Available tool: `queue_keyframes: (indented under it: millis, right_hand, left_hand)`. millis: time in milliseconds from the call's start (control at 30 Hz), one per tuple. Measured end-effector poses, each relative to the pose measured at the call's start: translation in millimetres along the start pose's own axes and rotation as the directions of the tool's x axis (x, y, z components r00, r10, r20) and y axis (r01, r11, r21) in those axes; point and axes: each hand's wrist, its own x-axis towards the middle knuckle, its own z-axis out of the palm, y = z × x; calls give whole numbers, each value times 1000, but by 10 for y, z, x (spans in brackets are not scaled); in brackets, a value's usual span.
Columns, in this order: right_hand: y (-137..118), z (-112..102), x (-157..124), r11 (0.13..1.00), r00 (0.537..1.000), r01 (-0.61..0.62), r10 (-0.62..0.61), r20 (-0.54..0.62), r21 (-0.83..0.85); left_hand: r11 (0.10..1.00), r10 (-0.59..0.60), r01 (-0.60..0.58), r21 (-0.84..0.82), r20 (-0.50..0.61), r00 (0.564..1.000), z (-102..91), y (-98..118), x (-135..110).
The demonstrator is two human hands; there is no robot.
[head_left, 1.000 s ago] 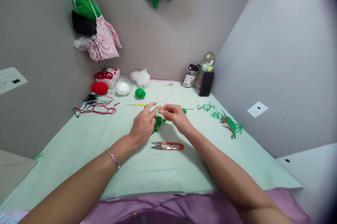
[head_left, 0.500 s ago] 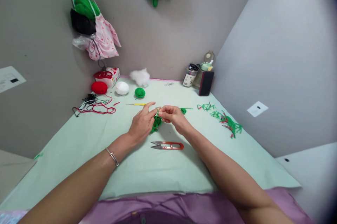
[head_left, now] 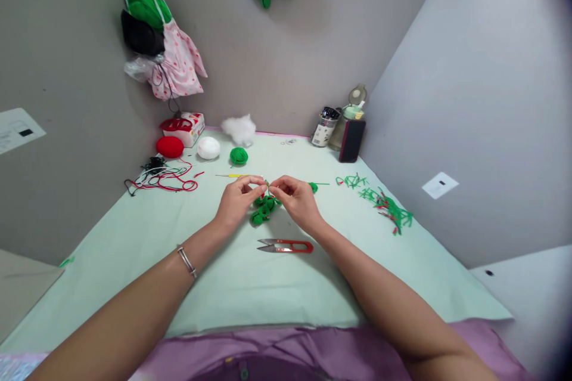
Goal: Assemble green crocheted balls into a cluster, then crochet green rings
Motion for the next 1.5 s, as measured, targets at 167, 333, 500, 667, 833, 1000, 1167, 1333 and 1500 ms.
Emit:
queue_keyframes:
  millis: [167,333,500,667,833,1000,1167,1333,1500]
  right_hand:
    - [33,4,-27,985,996,82,-84,-8,-149]
    - [37,-3,-36,949,985,165,-171,2,-269]
    - [68,8,-44,906,972,229,-235,25,-355]
    - [69,10,-61,789,927,358,-365,87,-500]
    - [35,-24,-56,709,906,385,-411,98,-591]
    - [48,-34,-52,737,909,382,-407,85,-558]
    - [64,-30,-42,852,952,285,-305,26,-439]
    - [29,-20,-16,982,995,96,-96,9,-163]
    - [-26,-48,0,992,997,78,-79,-9,-101]
  left_hand:
    - [982,-112,113,-152,14,994,-8,-7,16]
    - [965,-148,150,-215,26,989,3,-6,12]
    - [951,-148,151,-269,29,989,19,5,6]
    - [930,-169,185,-319,79,983,30,20,-2]
    - [911,-205,223,-347,89,975,29,72,-14]
    - [895,-230,260,-363,123,965,24,74,-17]
    - [887,-235,262,-379,118,965,10,80,-26]
    - [896,-198,263,-358,207,958,12,77,-32]
    - [897,-172,231,-377,183,968,23,53,-14]
